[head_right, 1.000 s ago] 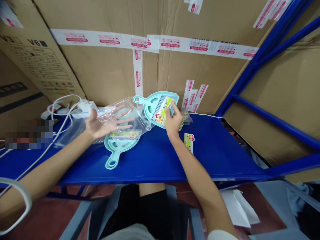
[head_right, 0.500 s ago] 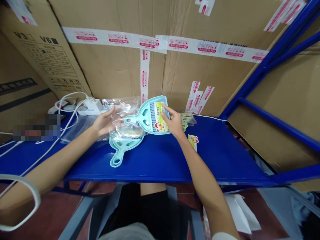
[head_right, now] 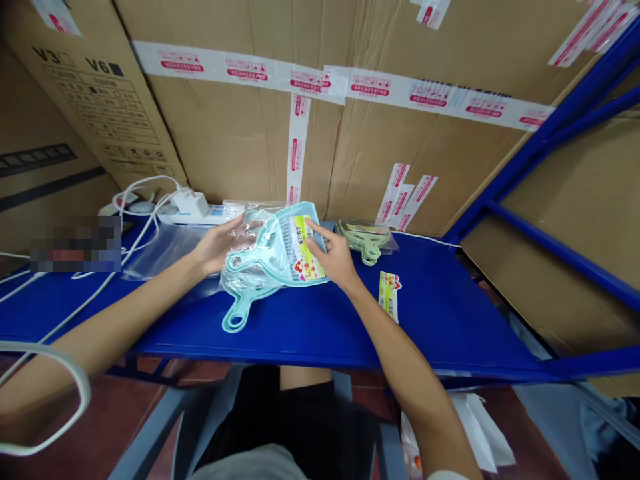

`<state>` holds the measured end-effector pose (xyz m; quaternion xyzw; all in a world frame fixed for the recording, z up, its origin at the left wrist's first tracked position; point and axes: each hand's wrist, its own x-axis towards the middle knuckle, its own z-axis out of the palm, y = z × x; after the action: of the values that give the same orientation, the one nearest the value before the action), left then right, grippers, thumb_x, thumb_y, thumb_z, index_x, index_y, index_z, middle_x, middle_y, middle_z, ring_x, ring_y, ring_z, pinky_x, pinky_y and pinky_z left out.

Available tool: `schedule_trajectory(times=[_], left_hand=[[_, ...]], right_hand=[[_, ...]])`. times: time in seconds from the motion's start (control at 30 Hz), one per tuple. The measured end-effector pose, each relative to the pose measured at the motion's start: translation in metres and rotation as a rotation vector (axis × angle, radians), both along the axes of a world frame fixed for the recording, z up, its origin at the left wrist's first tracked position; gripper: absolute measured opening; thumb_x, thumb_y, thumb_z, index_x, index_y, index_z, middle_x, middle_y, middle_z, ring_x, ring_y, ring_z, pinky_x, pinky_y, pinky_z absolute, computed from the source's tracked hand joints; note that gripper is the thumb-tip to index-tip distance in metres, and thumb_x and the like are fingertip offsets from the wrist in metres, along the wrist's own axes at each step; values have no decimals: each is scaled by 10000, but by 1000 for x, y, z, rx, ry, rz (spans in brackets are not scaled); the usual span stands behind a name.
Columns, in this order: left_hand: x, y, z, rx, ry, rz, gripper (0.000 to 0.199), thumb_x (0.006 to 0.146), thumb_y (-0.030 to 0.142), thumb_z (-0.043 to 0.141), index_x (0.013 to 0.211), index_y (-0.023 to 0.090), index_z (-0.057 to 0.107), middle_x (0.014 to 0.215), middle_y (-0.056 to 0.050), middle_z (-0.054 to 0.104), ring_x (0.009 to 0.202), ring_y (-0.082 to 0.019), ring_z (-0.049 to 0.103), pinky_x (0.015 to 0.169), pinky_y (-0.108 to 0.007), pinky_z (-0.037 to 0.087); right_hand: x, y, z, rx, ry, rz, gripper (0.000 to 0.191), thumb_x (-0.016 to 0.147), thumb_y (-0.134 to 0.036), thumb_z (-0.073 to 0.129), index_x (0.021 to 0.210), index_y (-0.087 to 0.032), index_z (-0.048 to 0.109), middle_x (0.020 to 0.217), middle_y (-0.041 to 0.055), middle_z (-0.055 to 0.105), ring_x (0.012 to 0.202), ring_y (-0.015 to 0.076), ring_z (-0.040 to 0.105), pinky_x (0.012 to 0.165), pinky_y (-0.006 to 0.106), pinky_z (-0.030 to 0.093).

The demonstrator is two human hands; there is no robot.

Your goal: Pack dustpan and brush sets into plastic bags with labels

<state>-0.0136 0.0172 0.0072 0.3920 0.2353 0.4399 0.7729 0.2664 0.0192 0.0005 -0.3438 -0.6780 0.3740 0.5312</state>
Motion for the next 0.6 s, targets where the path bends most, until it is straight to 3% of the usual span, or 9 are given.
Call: schedule_trajectory(times=[0.17,0.37,0.5,0.6], left_hand=[[7,-8,5,50,-83,91,539,972,517,612,1360,149,677,1188,-162,783,1150,-407,740,978,-541,613],[11,-7,3,72,-42,323,367,875,228,714,1226,137,770,922,-89,809,891,-311,792,815,-406,663],[16,-9,-3,78,36,277,390,797,91,805,1184,132,774,1015,-110,819,931,-280,797,878,-395,666],[18,-11,-5,96,91,208,332,824,142,839,1150,143,775,1130,-145,808,1015,-317,790,911,-469,669]], right_hand=[[-6,-3,2,34,133,-102,525,897,-401,779,1405,-286,716,1372,22,742,1262,294,701,1070,512,631],[-10,-6,3,101,193,-189,512,920,-368,742,1425,-291,699,1450,8,696,1365,266,638,1209,477,522],[-9,-7,2,101,156,-211,513,928,-380,731,1430,-280,698,1430,20,710,1386,280,621,1219,500,507],[-7,-4,1,92,113,-213,511,931,-387,724,1426,-263,701,1371,36,743,1389,303,618,1173,531,549]])
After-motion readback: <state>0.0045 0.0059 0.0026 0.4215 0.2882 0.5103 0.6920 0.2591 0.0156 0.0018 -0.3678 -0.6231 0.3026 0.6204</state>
